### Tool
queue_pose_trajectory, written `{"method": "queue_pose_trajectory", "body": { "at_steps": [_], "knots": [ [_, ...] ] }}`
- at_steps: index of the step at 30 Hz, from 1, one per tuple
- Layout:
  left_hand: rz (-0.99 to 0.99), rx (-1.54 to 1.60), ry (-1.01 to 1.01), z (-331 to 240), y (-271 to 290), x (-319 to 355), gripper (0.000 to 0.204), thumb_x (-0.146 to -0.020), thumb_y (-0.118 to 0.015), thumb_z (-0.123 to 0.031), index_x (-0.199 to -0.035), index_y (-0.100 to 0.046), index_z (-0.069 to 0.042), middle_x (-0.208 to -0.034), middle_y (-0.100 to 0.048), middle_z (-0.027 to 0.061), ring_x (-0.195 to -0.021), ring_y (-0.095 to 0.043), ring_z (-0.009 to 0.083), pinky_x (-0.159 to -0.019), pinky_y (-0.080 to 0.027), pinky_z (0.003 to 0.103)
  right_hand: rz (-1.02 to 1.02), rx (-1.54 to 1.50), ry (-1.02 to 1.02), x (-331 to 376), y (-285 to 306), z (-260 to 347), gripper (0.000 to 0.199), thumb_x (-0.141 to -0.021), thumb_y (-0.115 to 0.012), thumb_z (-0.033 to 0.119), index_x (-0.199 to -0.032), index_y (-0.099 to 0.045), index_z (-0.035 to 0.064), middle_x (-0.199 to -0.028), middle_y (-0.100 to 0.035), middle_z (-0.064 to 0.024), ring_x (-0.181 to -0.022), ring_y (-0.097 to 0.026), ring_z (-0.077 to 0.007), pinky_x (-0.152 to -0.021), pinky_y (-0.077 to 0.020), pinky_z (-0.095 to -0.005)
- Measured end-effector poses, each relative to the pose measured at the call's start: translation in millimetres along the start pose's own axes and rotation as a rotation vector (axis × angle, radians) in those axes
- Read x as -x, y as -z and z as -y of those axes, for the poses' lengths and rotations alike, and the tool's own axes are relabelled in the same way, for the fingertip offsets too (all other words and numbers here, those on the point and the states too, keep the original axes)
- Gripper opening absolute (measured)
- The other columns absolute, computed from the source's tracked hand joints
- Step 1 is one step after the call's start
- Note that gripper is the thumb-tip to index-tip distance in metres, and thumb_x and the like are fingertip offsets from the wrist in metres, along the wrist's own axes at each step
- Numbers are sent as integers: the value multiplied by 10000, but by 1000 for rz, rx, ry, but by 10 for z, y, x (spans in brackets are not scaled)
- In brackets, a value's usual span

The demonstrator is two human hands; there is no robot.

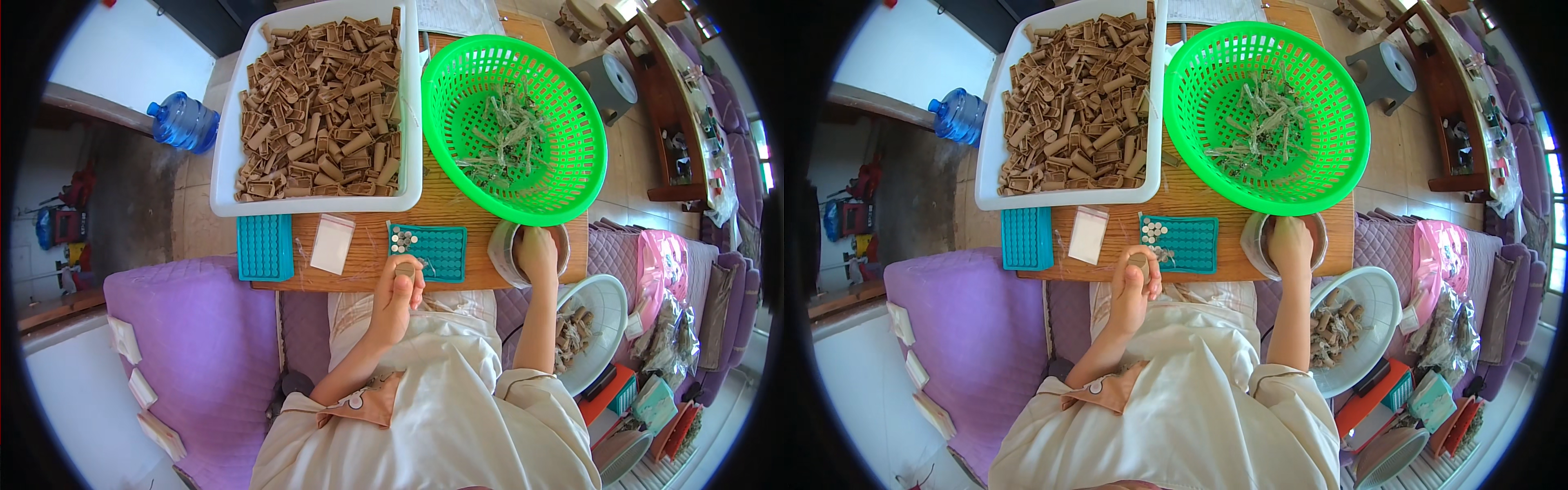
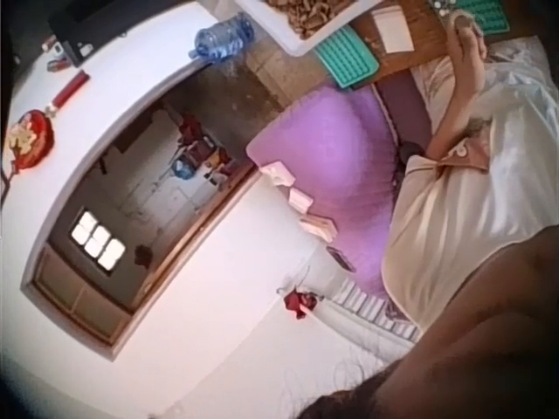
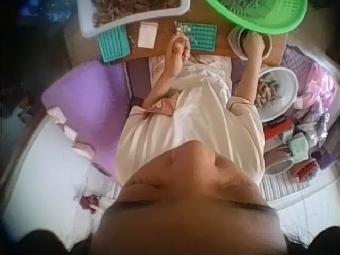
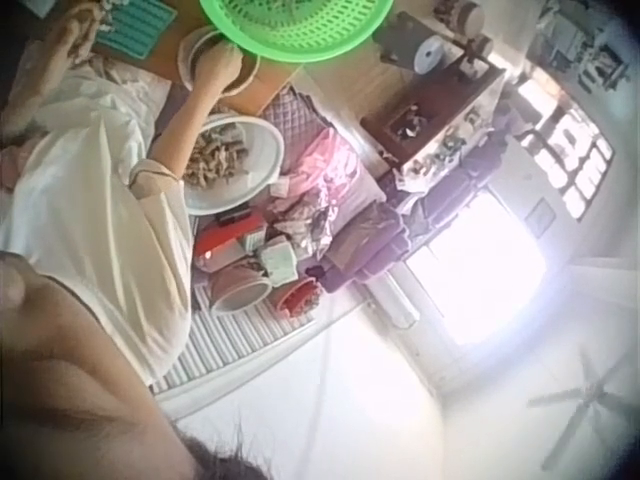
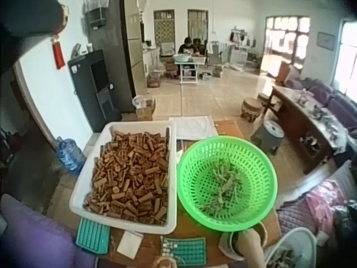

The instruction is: The person assembles small brown components and white plastic parts by hand, inserting one piece into another.

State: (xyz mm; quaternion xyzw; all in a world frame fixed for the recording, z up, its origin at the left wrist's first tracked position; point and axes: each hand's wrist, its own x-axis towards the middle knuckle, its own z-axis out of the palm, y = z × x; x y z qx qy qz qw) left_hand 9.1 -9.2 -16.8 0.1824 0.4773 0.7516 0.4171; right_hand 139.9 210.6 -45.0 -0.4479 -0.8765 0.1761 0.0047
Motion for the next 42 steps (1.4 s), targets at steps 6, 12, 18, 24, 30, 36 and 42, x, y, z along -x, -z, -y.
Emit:
{"method": "queue_pose_trajectory", "body": {
  "at_steps": [6,12,18,24,30,36,42],
  "knots": [
    [90,532,134,-3,71,9,347,-906,-406,-319,-1126,-409,-51,-871,-447,31,-739,-433,105,-634,-394,239,-1,-252,-83,79,282,45,163,-753,-522,69,-863,-582,-34,-734,-605,-204,-676,-602,-322,-622,-467,-392],
    [285,1093,415,14,187,-69,294,-873,-477,-142,-1152,-397,-90,-1108,-449,64,-1109,-427,221,-821,-489,402,-74,-353,-62,242,372,-56,204,-752,-535,45,-933,-614,-6,-687,-622,-148,-606,-612,-204,-580,-459,-298],
    [257,1291,490,-7,119,-83,336,-843,-505,-45,-1152,-401,-126,-1125,-452,62,-1174,-370,243,-770,-530,391,-61,-452,-127,328,429,-17,207,-761,-528,9,-961,-584,0,-725,-623,-126,-591,-601,-152,-554,-456,-282],
    [177,1314,497,35,118,-74,322,-838,-520,-56,-1133,-413,-129,-1118,-462,54,-1185,-353,236,-664,-572,324,-25,-557,-205,351,448,-16,83,-811,-471,12,-869,-525,-10,-741,-603,-98,-544,-587,-131,-484,-452,-254],
    [275,1500,640,54,164,-97,321,-885,-457,-265,-1178,-433,-135,-1046,-512,108,-863,-542,226,-610,-553,264,-94,-503,-139,327,401,-38,107,-817,-459,23,-887,-535,-4,-672,-601,-102,-525,-586,-127,-485,-447,-258],
    [179,1525,616,51,195,-76,358,-906,-402,-266,-1219,-386,-93,-1133,-497,65,-1048,-500,199,-603,-556,286,-61,-558,-249,289,368,-33,84,-827,-472,54,-838,-533,-3,-676,-612,-101,-531,-595,-137,-513,-452,-248],
    [164,1436,642,33,173,-89,326,-906,-406,-271,-1179,-400,-92,-1042,-505,70,-962,-526,202,-564,-540,265,-208,-505,-27,252,338,-80,84,-854,-461,71,-839,-512,6,-675,-614,-82,-535,-594,-135,-491,-444,-244]
  ]
}}
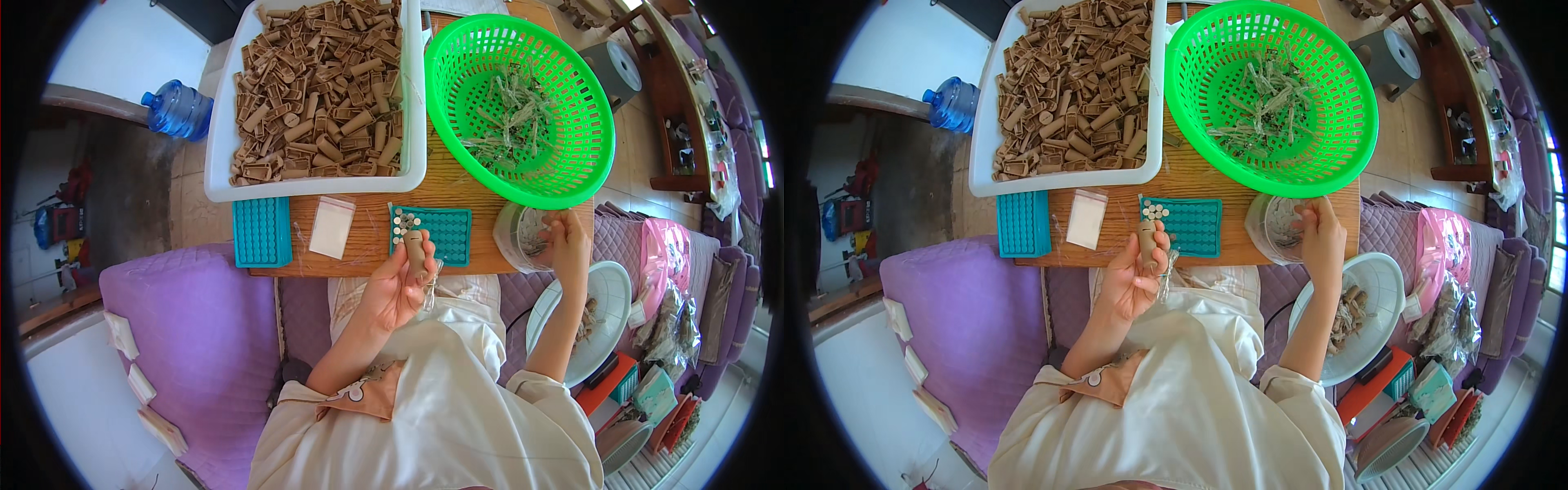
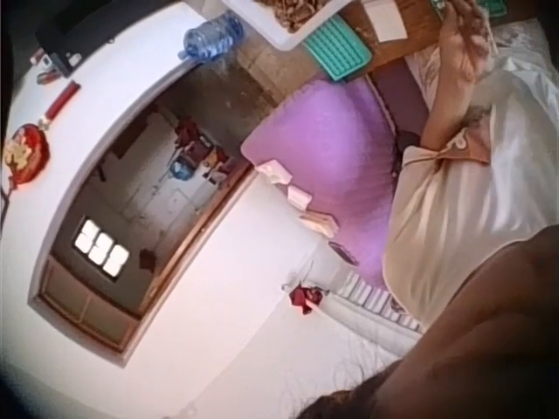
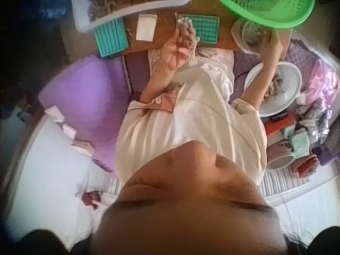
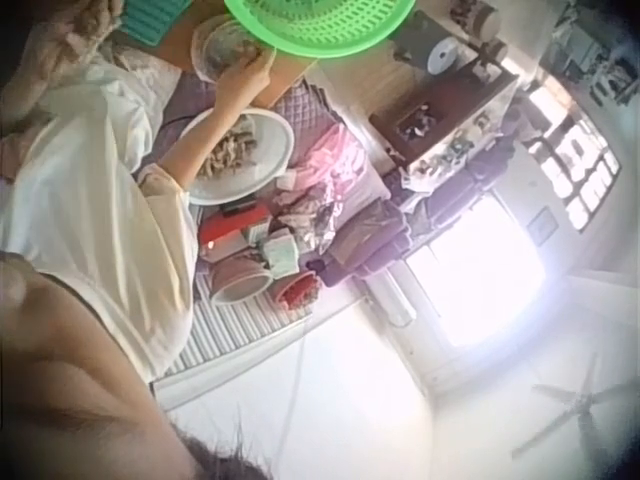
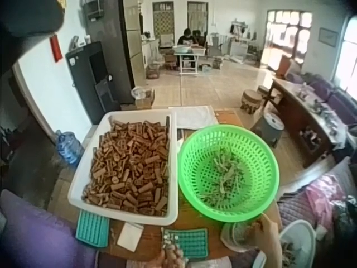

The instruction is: The person assembles small brown components and white plastic parts by hand, inserting one piece into another.

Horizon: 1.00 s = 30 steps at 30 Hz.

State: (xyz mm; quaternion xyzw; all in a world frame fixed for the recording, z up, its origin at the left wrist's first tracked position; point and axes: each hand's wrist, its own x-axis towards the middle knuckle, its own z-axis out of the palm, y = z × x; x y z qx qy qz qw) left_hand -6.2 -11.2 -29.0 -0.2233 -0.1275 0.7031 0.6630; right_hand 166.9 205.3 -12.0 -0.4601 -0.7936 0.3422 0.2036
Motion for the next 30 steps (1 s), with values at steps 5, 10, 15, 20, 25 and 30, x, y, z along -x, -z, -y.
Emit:
{"method": "queue_pose_trajectory", "body": {
  "at_steps": [5,10,15,20,25,30],
  "knots": [
    [-21,19,-4,1,8,8,330,-912,-393,-278,-1185,-391,-93,-1070,-502,64,-979,-528,214,-560,-533,265,46,-134,-271,-30,59,187,89,-862,-447,65,-854,-518,12,-717,-607,-76,-507,-558,-123,-472,-430,-252],
    [-84,-372,-84,57,-4,-26,347,-867,-498,-248,-1151,-394,-77,-1020,-516,73,-933,-559,223,-473,-535,234,147,-128,-94,68,69,131,47,-821,-492,22,-845,-530,14,-766,-580,-69,-612,-563,-124,-529,-436,-242],
    [-120,-809,-127,111,-12,37,400,-847,-528,-295,-1166,-386,-100,-1016,-517,87,-848,-600,227,-389,-446,200,325,-512,351,363,-338,723,96,-733,-565,-59,-800,-541,5,-981,-535,-102,-920,-536,-170,-745,-440,-247],
    [-169,-929,-145,152,-75,74,479,-843,-520,-336,-1223,-354,-97,-992,-526,84,-827,-611,228,-361,-415,192,285,-775,203,536,-664,931,70,-754,-606,4,-788,-545,6,-903,-600,-127,-830,-609,-240,-710,-485,-307],
    [-195,-856,-145,91,-40,95,474,-854,-514,-315,-1234,-345,-90,-980,-537,85,-815,-617,220,-346,-389,167,216,-665,256,621,-749,950,72,-748,-607,-1,-786,-547,15,-878,-610,-114,-831,-613,-239,-702,-490,-304],
    [-181,-939,-166,161,-99,28,449,-857,-509,-320,-1203,-371,-70,-877,-549,48,-740,-600,135,-352,-369,152,146,-626,307,652,-817,869,80,-740,-589,-36,-778,-538,13,-898,-612,-113,-806,-612,-235,-669,-494,-287]
  ]
}}
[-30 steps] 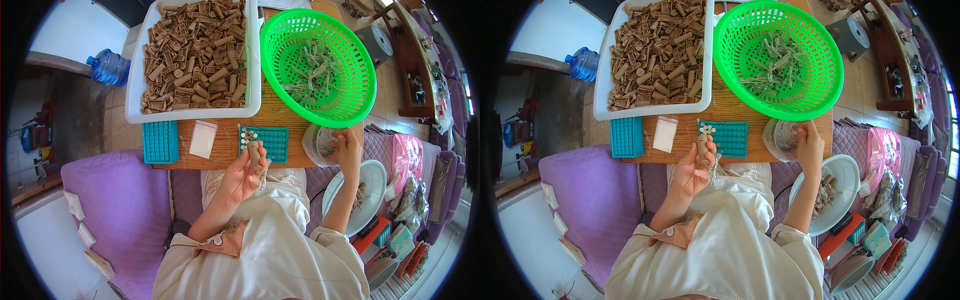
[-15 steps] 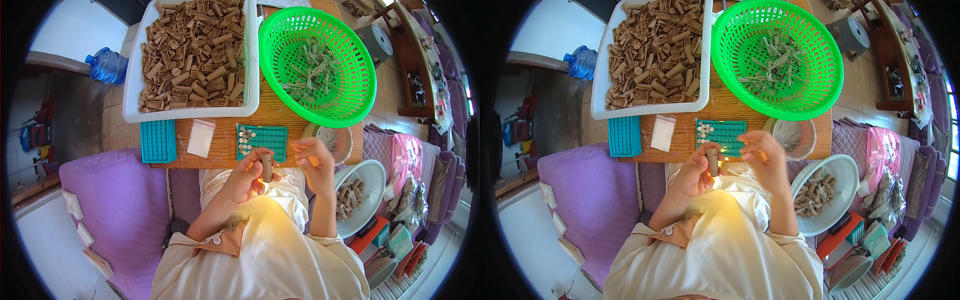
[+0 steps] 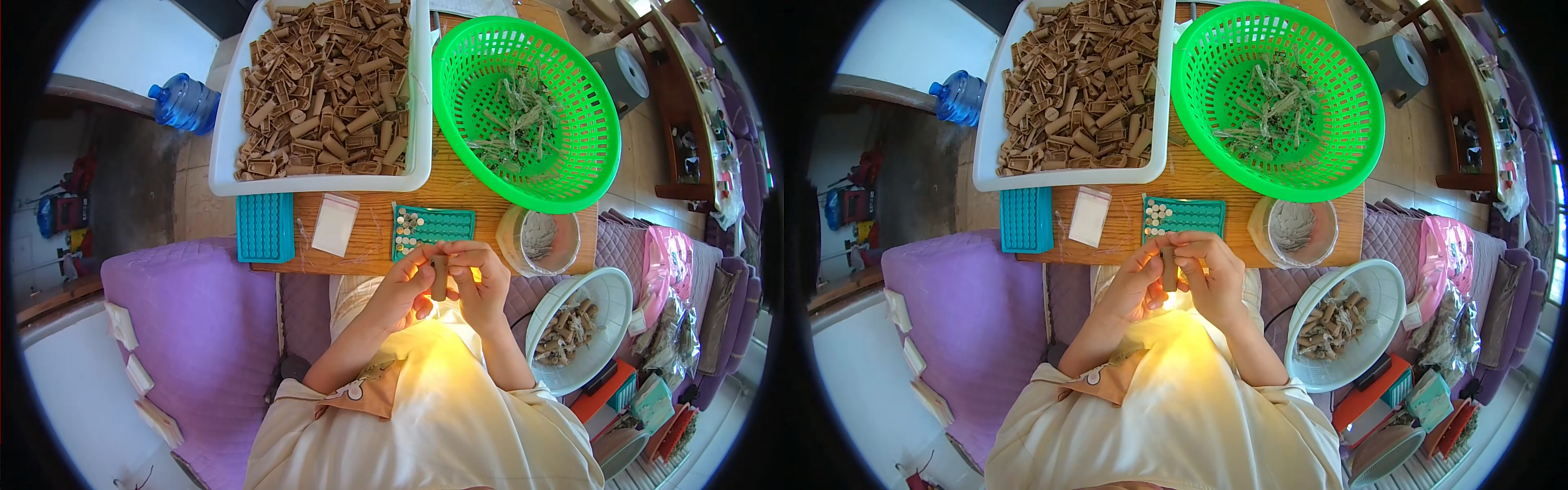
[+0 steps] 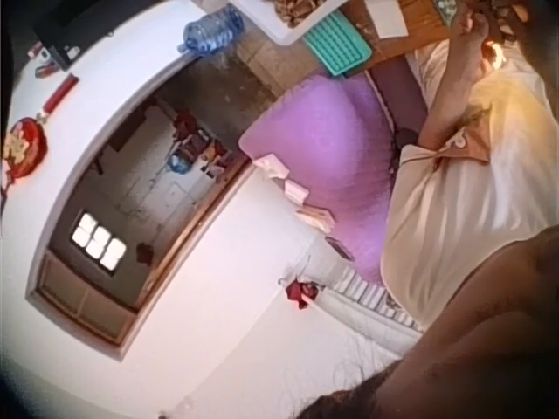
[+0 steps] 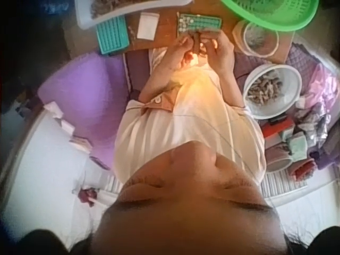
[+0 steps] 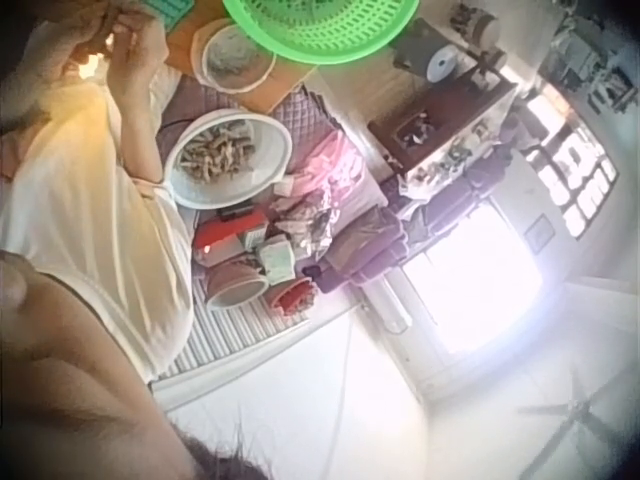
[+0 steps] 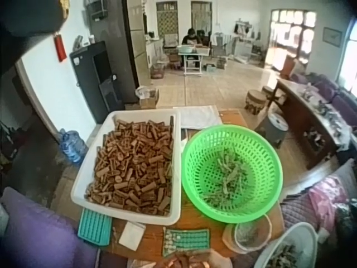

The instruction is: The person assembles small brown components and white plastic parts by hand, inserting one piece into another.

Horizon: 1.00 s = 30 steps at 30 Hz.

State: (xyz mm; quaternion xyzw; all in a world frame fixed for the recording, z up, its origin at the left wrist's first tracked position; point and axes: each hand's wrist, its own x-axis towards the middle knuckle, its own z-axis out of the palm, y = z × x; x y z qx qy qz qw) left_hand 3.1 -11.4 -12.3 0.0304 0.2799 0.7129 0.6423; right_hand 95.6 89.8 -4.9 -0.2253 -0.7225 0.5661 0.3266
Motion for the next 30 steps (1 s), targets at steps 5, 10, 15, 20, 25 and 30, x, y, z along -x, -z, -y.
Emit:
{"method": "queue_pose_trajectory", "body": {
  "at_steps": [5,10,15,20,25,30],
  "knots": [
    [-21,-13,11,18,107,-8,332,-889,-462,-280,-1160,-398,-99,-906,-555,30,-714,-615,125,-349,-359,150,96,104,-1,-24,-4,23,87,-750,-567,-51,-776,-516,14,-927,-612,-123,-794,-608,-236,-669,-493,-294],
    [-162,-146,60,-9,48,-23,207,-911,-421,-255,-1058,-429,-109,-829,-552,26,-708,-602,108,-350,-314,150,112,25,-69,13,1,-144,65,-817,-539,11,-795,-478,13,-947,-602,-146,-872,-602,-236,-713,-480,-295],
    [-153,-128,59,12,97,-38,223,-909,-422,-269,-1042,-419,-89,-785,-546,24,-685,-588,104,-373,-336,155,166,-13,-126,-21,13,-156,49,-817,-534,5,-792,-492,4,-955,-592,-159,-843,-589,-215,-717,-471,-294],
    [-26,48,27,58,242,-42,313,-888,-452,-321,-1083,-412,-80,-823,-550,32,-688,-592,117,-381,-348,156,179,15,-105,-59,-1,-55,51,-811,-520,-22,-833,-483,5,-944,-598,-161,-838,-600,-223,-705,-477,-291],
    [-104,22,40,-19,135,-50,309,-887,-458,-307,-1069,-424,-59,-815,-547,30,-658,-572,103,-388,-355,149,187,103,-7,-119,-25,-53,84,-805,-501,-33,-850,-460,24,-950,-612,-138,-803,-620,-261,-650,-504,-299],
    [-150,36,33,-30,116,-30,255,-892,-456,-269,-1044,-433,-65,-806,-543,28,-654,-555,92,-387,-342,148,172,56,-92,-45,-80,-143,48,-853,-484,30,-811,-465,16,-937,-607,-138,-742,-602,-189,-613,-489,-286]
  ]
}}
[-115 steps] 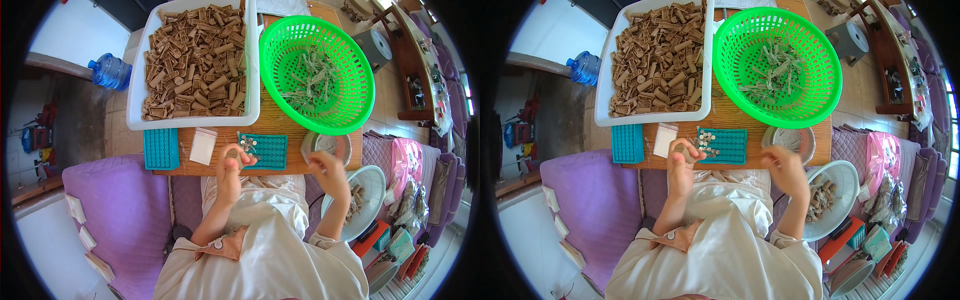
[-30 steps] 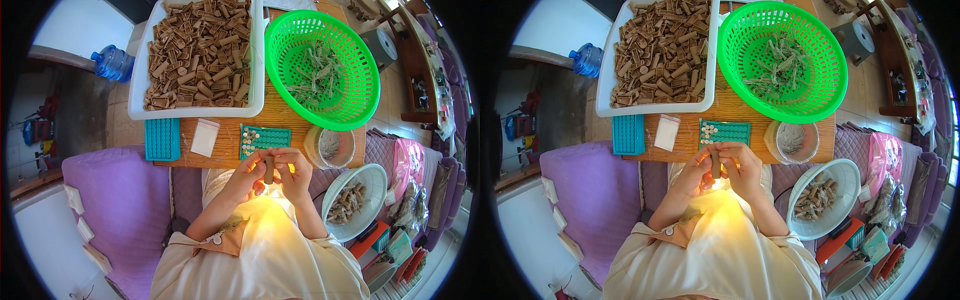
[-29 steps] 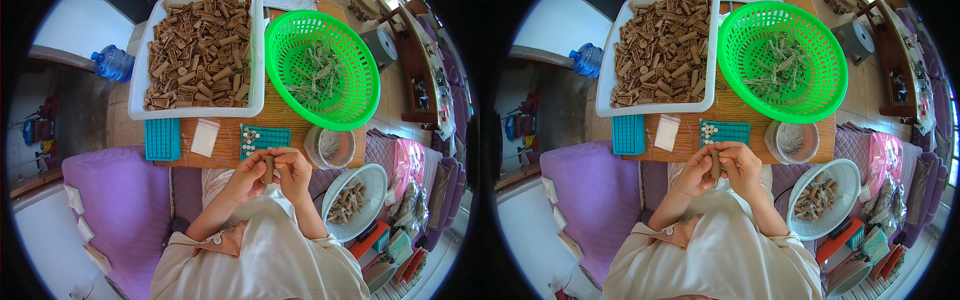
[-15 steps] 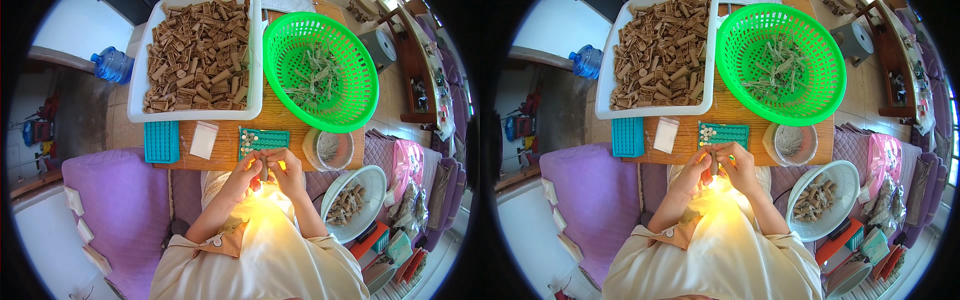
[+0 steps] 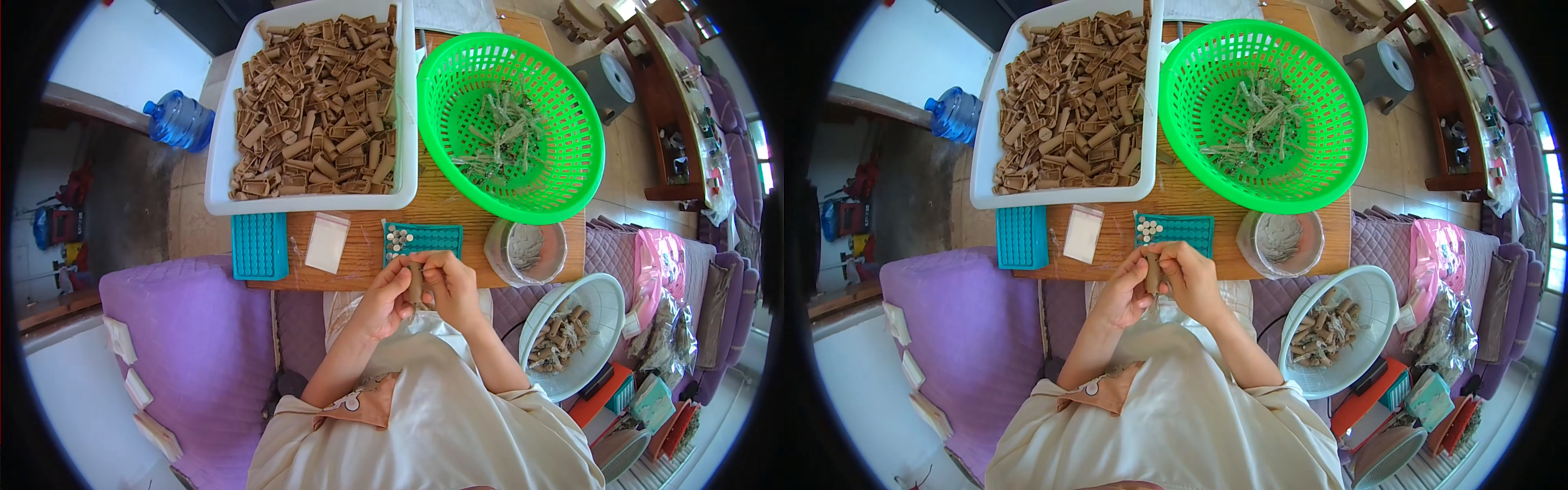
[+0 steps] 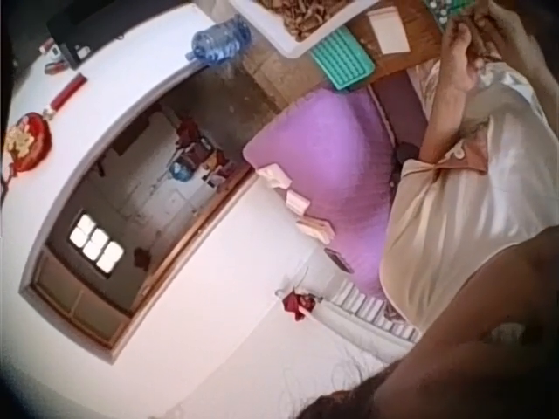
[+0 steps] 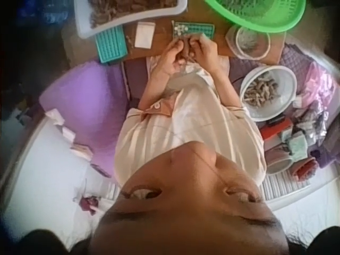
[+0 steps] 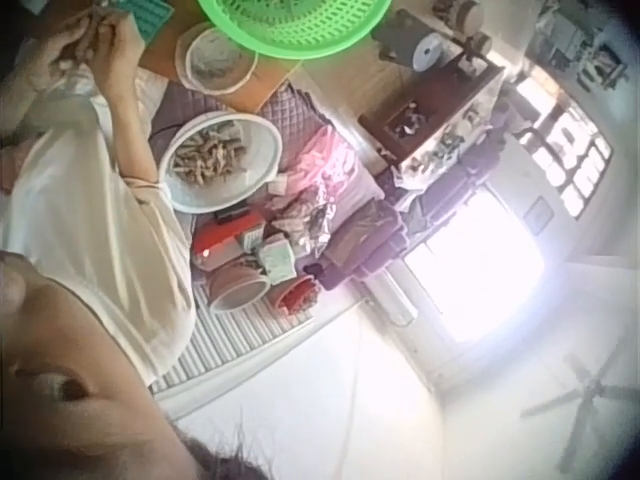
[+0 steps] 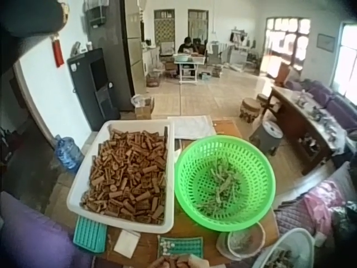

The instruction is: The person assembles small brown components and white plastic parts by hand, inserting one piece into another.

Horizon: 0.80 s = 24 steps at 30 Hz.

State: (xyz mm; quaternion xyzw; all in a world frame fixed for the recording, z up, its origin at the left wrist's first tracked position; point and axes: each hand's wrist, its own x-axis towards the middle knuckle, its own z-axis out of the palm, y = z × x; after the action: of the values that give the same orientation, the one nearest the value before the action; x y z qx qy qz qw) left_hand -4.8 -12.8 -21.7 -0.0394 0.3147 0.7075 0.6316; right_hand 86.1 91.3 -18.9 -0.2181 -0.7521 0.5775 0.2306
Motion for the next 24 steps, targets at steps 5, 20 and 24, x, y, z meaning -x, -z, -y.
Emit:
{"method": "queue_pose_trajectory", "body": {
  "at_steps": [5,20,24],
  "knots": [
    [-48,-54,10,72,98,12,225,-899,-446,-250,-1032,-440,-69,-801,-542,28,-642,-550,87,-390,-336,146,62,-23,-75,36,23,-93,52,-839,-491,12,-799,-458,12,-932,-605,-130,-740,-602,-200,-610,-486,-282],
    [-101,-79,-16,59,-98,-123,291,-874,-497,-229,-1120,-458,-80,-992,-563,44,-844,-581,116,-551,-470,182,-71,123,-259,567,1586,256,213,-837,-537,198,-809,-564,-11,-740,-536,-55,-643,-535,-141,-561,-435,-295],
    [-194,-52,-200,-227,277,-49,155,-854,-527,-156,-999,-514,-103,-917,-567,5,-793,-562,85,-585,-464,189,140,608,-642,960,2138,107,127,-764,-559,56,-857,-578,-29,-721,-557,-95,-656,-568,-162,-578,-452,-290]
  ]
}}
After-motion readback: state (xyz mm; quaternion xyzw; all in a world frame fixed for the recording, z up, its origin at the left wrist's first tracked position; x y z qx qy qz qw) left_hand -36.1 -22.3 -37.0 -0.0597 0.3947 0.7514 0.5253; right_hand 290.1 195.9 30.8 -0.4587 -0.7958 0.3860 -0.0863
